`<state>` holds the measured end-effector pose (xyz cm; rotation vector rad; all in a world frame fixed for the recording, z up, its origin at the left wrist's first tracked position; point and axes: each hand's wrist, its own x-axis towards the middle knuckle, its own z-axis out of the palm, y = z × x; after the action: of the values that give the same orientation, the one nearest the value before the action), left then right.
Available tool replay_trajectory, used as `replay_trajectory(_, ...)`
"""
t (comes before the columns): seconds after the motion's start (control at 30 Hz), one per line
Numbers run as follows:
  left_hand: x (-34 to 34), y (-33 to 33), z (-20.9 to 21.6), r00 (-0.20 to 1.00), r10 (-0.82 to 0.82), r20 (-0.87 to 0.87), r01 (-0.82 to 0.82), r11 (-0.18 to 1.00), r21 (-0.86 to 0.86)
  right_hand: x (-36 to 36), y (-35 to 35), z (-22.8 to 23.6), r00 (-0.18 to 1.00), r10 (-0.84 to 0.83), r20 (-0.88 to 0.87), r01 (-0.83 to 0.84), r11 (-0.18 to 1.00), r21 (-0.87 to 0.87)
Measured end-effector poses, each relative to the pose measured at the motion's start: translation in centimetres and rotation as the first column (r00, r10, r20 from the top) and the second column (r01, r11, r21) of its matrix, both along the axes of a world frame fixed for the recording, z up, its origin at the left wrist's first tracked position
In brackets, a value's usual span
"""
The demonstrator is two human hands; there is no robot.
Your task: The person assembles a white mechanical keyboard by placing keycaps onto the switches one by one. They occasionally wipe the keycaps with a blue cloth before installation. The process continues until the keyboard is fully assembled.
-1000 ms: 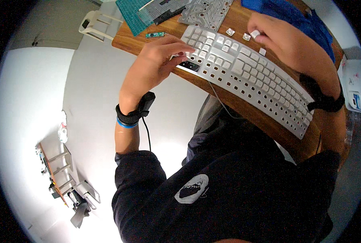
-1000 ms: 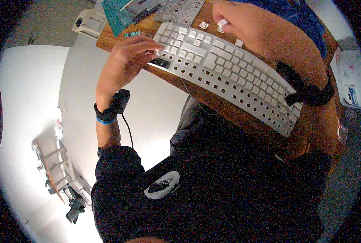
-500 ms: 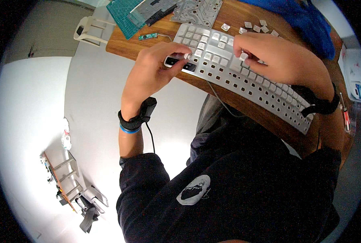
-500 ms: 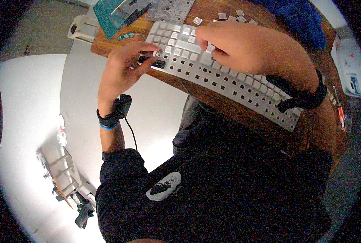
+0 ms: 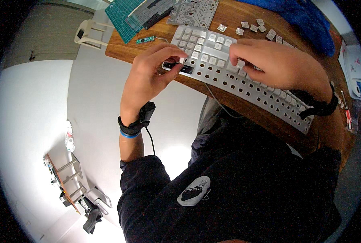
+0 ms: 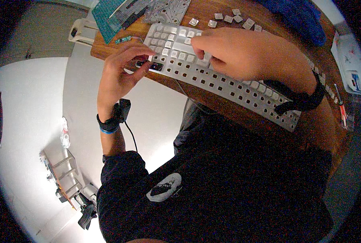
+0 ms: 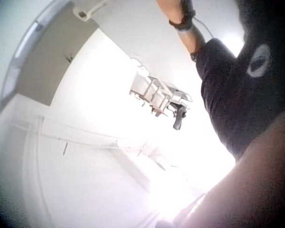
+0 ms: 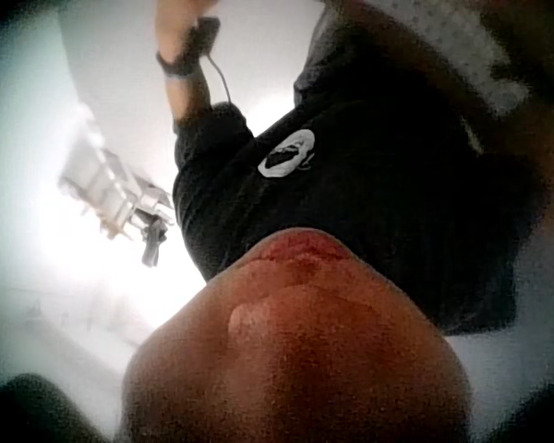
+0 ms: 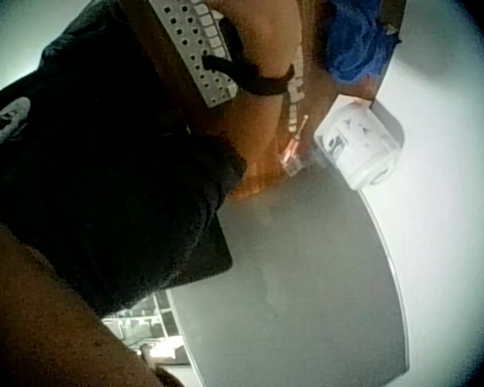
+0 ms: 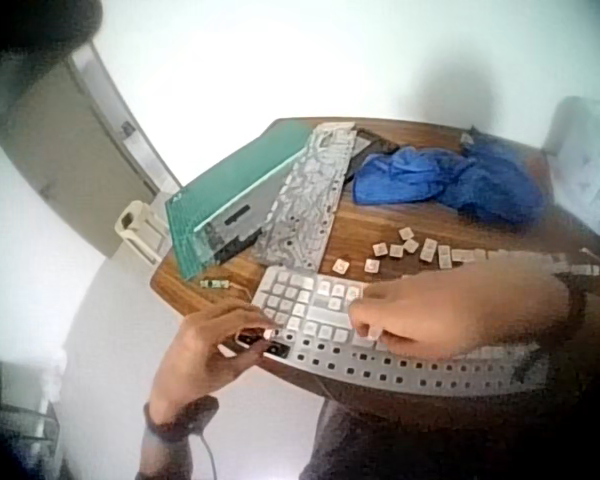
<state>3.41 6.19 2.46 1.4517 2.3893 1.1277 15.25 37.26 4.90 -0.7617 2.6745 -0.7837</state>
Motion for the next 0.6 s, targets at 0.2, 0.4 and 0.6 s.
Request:
replay_trajectory(0.2, 0.25, 0.06, 0.41, 0.999, 0.012, 0.034, -0.01, 0.999, -0.037, 0.28, -0.22, -0.71, 1.0, -0.002, -0.012, 0.002, 1.0, 0.011)
replay_trajectory(0.4, 0.1, 0.28, 0.25, 1.0, -0.01, 0.025, 0.011, 1.0, -0.025, 0.56, -0.51, -0.99, 0.998, -0.02, -0.057, 0.016, 0.997, -0.072)
replay_trajectory(0.6, -0.03, 0.25, -0.31, 0.999, 0.015, 0.04, -0.014, 1.0, -0.027, 0.89, -0.43, -0.99, 0.997, -0.029, -0.076, 0.023, 0.996, -0.081)
